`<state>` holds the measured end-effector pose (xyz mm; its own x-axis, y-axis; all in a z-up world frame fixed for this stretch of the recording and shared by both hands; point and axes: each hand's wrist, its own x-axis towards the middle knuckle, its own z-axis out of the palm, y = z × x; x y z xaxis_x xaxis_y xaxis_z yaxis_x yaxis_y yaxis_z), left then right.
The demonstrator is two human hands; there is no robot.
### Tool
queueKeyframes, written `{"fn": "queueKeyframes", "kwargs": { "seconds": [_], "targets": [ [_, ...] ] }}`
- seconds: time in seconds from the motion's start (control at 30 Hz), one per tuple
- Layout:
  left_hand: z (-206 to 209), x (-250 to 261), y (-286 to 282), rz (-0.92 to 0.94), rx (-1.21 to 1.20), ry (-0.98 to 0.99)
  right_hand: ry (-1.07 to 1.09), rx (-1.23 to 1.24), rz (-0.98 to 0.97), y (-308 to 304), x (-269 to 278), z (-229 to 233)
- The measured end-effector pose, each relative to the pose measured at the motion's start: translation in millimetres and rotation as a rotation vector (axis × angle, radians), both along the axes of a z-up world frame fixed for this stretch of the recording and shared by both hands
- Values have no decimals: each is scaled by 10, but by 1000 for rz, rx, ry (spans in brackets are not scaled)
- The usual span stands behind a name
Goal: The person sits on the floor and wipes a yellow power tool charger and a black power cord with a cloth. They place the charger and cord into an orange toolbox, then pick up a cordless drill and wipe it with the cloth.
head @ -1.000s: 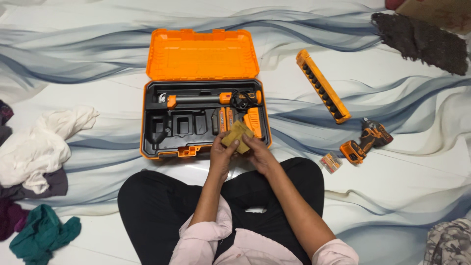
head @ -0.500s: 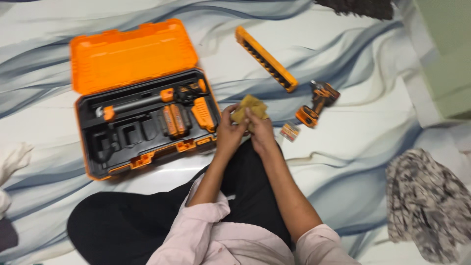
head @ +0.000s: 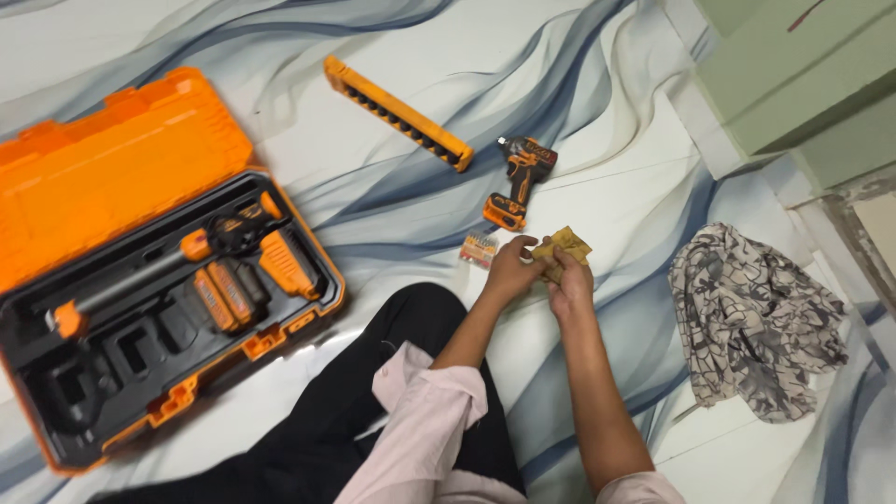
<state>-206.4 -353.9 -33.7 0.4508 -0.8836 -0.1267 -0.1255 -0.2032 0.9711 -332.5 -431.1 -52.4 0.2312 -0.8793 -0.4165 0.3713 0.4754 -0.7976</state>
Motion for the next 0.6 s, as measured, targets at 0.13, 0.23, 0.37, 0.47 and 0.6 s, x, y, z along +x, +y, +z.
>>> {"fn": "queueKeyframes", "kwargs": {
  "seconds": [0.13,0.23,0.37,0.47,0.6],
  "targets": [
    [-268,170,-152,334,-177,-107,159,-63,59,-596,120,-135],
    [-382,314,-333,433,-113,15,407,-144,110,-986,327,-126],
    [-474,529,-546,450,-159,-134,709,-82,230,-1211,724,-74],
    [-557,615,-581,400,-40,80,674,-90,307,-1220,876,-123],
    [-581,650,-635,382,-56,46,582,-62,385,-1299,967,-165]
  ]
}}
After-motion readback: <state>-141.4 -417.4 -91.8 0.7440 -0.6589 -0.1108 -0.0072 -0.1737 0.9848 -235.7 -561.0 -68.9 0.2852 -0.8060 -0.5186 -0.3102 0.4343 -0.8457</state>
